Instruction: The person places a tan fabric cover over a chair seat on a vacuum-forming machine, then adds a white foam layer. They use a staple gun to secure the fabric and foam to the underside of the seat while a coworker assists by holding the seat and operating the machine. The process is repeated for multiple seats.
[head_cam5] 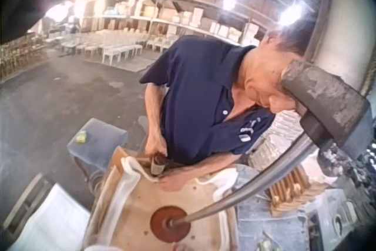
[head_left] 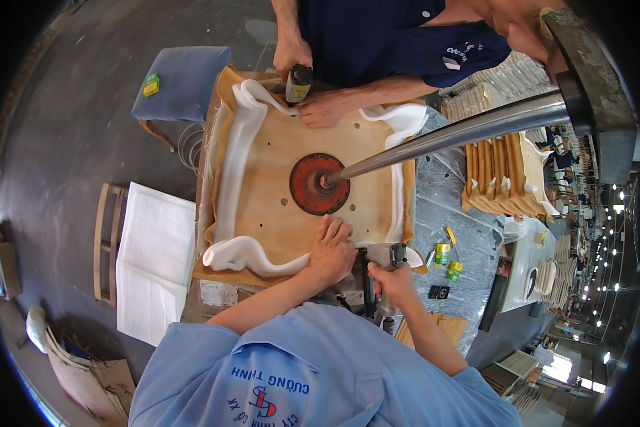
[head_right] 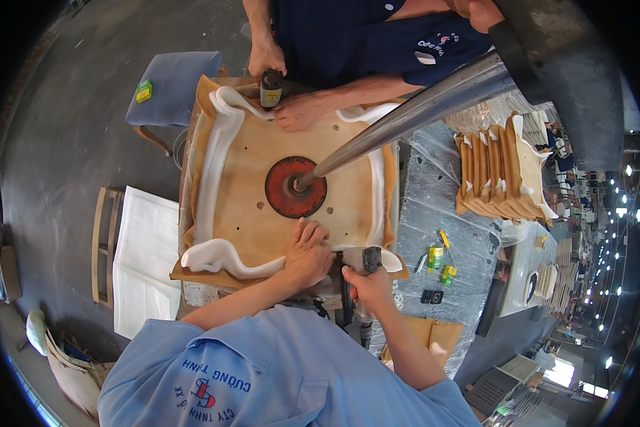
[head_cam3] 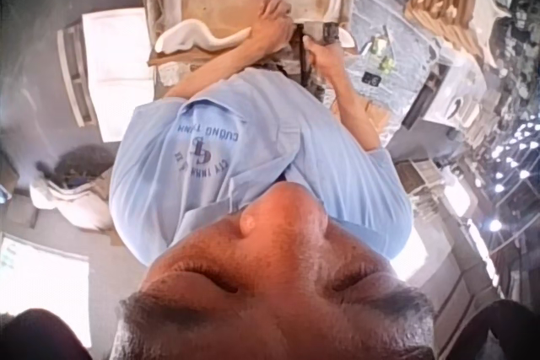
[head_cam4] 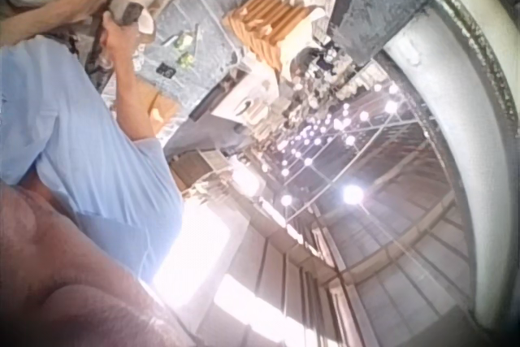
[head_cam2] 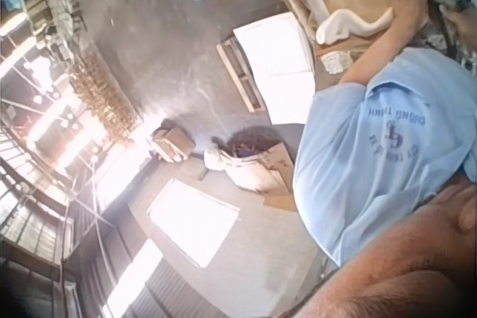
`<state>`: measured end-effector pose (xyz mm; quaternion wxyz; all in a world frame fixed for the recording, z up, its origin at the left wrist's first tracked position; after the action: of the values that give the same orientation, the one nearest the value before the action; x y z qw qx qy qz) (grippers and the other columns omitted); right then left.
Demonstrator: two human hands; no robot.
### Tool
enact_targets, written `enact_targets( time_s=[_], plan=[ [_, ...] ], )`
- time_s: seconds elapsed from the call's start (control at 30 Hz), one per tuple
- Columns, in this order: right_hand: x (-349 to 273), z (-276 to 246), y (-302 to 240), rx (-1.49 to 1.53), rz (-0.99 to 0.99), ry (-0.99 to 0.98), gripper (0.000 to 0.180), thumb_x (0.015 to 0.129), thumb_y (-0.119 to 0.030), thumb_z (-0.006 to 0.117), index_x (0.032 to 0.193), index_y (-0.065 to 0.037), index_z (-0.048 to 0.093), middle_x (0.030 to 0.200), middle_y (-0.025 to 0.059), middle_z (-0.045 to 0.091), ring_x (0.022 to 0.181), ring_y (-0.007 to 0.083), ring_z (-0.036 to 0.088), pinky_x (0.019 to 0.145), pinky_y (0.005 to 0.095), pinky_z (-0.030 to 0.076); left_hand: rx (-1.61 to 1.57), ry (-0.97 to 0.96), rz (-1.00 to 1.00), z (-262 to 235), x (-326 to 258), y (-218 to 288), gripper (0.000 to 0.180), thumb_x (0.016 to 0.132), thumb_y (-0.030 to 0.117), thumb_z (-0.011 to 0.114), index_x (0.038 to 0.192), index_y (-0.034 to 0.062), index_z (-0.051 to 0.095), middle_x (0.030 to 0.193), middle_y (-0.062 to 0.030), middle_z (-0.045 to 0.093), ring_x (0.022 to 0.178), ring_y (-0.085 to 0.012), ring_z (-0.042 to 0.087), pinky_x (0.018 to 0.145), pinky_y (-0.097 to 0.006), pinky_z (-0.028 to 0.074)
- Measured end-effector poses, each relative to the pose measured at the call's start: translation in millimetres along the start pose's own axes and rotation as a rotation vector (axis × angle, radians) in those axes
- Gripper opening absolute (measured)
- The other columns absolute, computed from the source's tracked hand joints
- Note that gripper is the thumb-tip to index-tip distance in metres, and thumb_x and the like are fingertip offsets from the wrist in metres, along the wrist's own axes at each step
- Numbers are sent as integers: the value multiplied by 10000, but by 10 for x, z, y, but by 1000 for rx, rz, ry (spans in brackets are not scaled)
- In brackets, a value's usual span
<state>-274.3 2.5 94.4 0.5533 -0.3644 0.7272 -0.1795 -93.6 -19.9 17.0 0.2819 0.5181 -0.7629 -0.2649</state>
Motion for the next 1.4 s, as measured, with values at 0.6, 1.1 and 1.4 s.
enact_targets(
  time_s=[0.6, 1.1, 1.4],
  plan=[
    [34, 39, -71, -12, 40, 11, 198, 923, -181, 814, 974, -11, 725, 721, 20, 662, 488, 108, 571, 425, 303, 433, -79, 44, -57, 6, 25, 0, 166, 809, 206, 718, 802, 52, 777, 1177, -85, 581, 1329, -304, 457, 1290, -564, 196],
    [15, 108, -194, -45, 22, -14, 255, 916, -182, 807, 1067, -8, 696, 744, 29, 650, 476, 122, 580, 412, 302, 453, -547, -341, -376, -1058, -131, 319, 221, 919, 197, 711, 1046, 17, 718, 1272, -138, 614, 1271, -344, 552, 1104, -523, 414],
    [23, 117, -165, -92, -6, -7, 372, 893, -242, 831, 1121, 15, 686, 779, 65, 680, 486, 133, 604, 432, 304, 500, 173, -333, 90, -1432, -924, 17, 326, 864, 226, 782, 1094, 26, 665, 1254, -156, 618, 1245, -349, 567, 1041, -465, 451]
  ],
)
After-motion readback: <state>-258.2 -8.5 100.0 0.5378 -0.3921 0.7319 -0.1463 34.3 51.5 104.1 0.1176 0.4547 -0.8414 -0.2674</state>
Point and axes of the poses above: each hand's wrist, its own x-axis towards the middle knuckle, its own z-axis out of the palm, y = z × x, the point moved 2 cm from there along x, towards the middle knuckle
